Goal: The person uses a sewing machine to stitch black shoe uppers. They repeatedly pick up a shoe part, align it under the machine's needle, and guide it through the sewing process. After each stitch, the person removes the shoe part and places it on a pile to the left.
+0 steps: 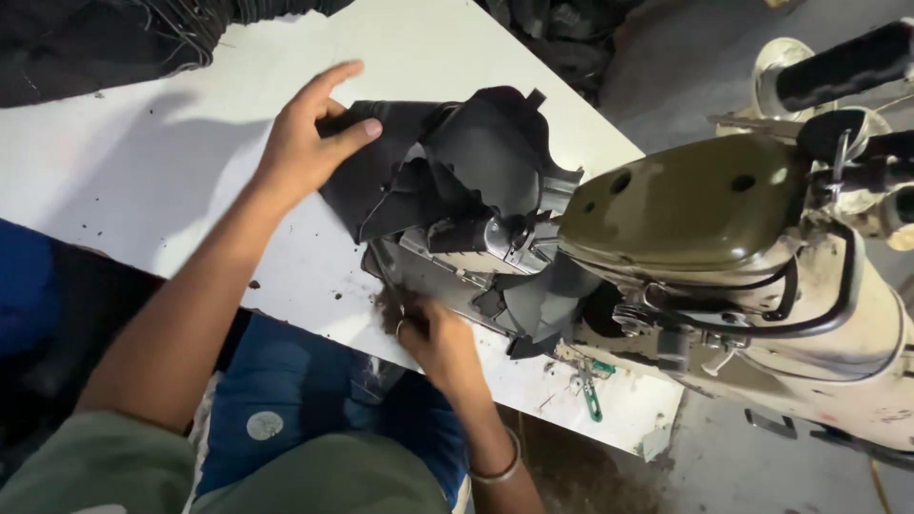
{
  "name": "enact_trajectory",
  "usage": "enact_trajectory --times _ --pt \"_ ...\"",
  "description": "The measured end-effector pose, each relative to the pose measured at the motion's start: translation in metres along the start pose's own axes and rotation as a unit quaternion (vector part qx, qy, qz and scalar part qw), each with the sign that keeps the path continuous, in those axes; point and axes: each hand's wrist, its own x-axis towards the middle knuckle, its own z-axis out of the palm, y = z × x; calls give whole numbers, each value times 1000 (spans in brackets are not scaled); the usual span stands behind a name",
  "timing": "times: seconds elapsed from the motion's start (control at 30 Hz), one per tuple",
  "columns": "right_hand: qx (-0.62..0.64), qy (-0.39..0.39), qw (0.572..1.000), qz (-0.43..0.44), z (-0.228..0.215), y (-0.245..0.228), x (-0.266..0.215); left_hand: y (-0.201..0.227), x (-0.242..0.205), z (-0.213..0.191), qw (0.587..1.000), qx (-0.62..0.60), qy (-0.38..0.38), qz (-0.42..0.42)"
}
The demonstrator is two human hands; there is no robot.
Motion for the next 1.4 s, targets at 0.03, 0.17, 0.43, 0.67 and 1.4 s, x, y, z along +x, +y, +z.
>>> enact_trajectory --times 0.03,0.17,0.43,0.67,1.4 --pt "136 -103 977 130 1 -2 -7 7 -10 0 993 44 46 103" --pt "444 -173 797 372 25 17 -43 8 -60 -8 895 237 219 308" --pt "550 -133 816 117 6 -20 16 2 -115 13 907 223 243 260" --pt "646 -102 751 94 8 -39 6 57 -127 -5 898 239 219 296" --pt "412 -88 867 266 37 -36 0 47 -51 -16 859 390 163 289"
